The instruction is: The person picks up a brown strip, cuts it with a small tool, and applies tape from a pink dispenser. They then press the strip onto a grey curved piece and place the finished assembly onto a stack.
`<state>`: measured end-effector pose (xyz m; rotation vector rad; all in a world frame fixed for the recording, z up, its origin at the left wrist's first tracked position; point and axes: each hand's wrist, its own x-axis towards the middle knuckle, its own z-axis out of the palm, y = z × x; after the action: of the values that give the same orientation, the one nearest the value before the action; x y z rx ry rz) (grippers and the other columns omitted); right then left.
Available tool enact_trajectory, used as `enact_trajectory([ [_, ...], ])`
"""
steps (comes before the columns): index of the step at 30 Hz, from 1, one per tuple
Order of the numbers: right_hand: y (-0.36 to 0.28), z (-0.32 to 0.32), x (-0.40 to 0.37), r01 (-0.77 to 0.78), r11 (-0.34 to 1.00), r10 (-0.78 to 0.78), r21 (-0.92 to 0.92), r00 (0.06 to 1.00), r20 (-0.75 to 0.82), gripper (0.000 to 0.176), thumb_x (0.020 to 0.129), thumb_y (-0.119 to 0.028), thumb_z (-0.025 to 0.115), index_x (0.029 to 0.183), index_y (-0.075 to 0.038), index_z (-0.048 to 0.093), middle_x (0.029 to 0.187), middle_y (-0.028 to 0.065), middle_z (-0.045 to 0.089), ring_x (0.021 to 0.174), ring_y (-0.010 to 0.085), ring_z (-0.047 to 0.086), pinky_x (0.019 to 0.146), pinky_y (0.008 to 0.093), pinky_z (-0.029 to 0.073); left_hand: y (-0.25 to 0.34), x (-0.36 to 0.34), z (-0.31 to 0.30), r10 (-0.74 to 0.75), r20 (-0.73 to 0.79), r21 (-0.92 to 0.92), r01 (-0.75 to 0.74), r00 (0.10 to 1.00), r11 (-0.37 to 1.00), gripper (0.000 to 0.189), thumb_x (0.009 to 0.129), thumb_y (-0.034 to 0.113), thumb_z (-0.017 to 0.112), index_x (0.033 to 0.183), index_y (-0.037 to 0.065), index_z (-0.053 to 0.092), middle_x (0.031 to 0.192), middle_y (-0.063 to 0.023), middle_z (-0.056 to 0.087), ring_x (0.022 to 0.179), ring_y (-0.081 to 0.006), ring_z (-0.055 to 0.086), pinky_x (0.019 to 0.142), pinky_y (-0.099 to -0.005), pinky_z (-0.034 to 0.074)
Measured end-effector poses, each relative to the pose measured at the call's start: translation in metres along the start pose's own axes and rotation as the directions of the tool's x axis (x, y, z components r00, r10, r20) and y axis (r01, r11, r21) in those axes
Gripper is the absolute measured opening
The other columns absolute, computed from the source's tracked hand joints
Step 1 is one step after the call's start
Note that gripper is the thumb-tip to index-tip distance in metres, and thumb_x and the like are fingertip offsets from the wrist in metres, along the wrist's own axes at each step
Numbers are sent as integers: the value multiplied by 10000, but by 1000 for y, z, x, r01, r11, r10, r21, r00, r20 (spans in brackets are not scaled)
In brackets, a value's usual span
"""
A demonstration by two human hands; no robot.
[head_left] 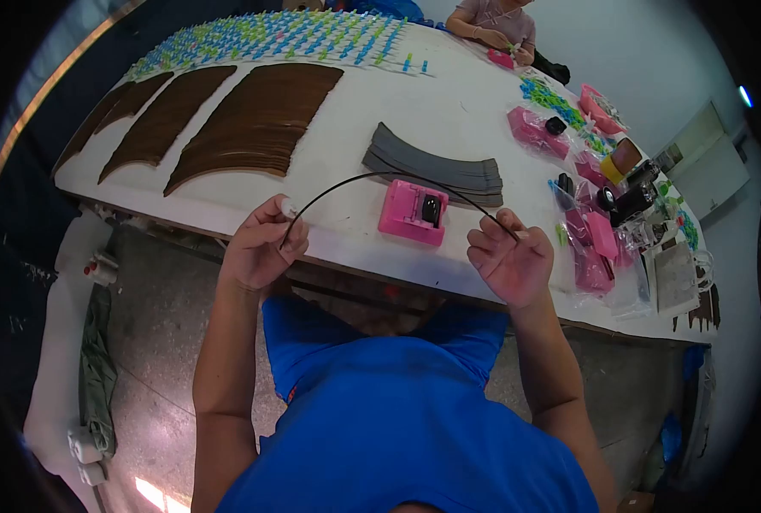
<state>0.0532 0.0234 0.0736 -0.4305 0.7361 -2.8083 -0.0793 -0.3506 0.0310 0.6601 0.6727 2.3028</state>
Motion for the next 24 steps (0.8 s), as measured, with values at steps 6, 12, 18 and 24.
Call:
enact_trajectory([
  [6,-14,-12,10,146,979,-136,-139,987,82,434,853,-26,593,1280,-70,655,1128,54,629,959,176,484,838,330,424,-4,14,0,3,-7,29,-3,1000,1000,223,920,33,669,1137,63,628,819,-106,624,722,-173,504,641,-294,380],
  [12,-24,-34,23,342,863,-365,-373,931,9,336,945,68,627,1254,-57,672,1121,89,694,1005,157,632,887,343,505,-10,36,0,-19,-50,43,21,999,999,211,925,41,673,1128,66,625,838,-107,638,713,-167,505,643,-289,387],
  [18,-27,-47,28,410,720,-518,-559,855,-40,217,967,25,690,1178,-23,671,1064,84,721,920,151,656,838,305,528,-18,52,-9,-49,-88,55,54,995,997,200,922,45,683,1108,80,619,872,-111,666,711,-169,547,646,-293,407],
  [24,-32,-55,24,421,678,-571,-603,818,-71,174,979,11,691,1149,-14,663,1038,90,722,893,154,658,818,301,531,-24,58,-11,-64,-87,90,72,994,993,204,916,37,689,1102,82,616,883,-111,675,712,-165,558,649,-298,419],
])
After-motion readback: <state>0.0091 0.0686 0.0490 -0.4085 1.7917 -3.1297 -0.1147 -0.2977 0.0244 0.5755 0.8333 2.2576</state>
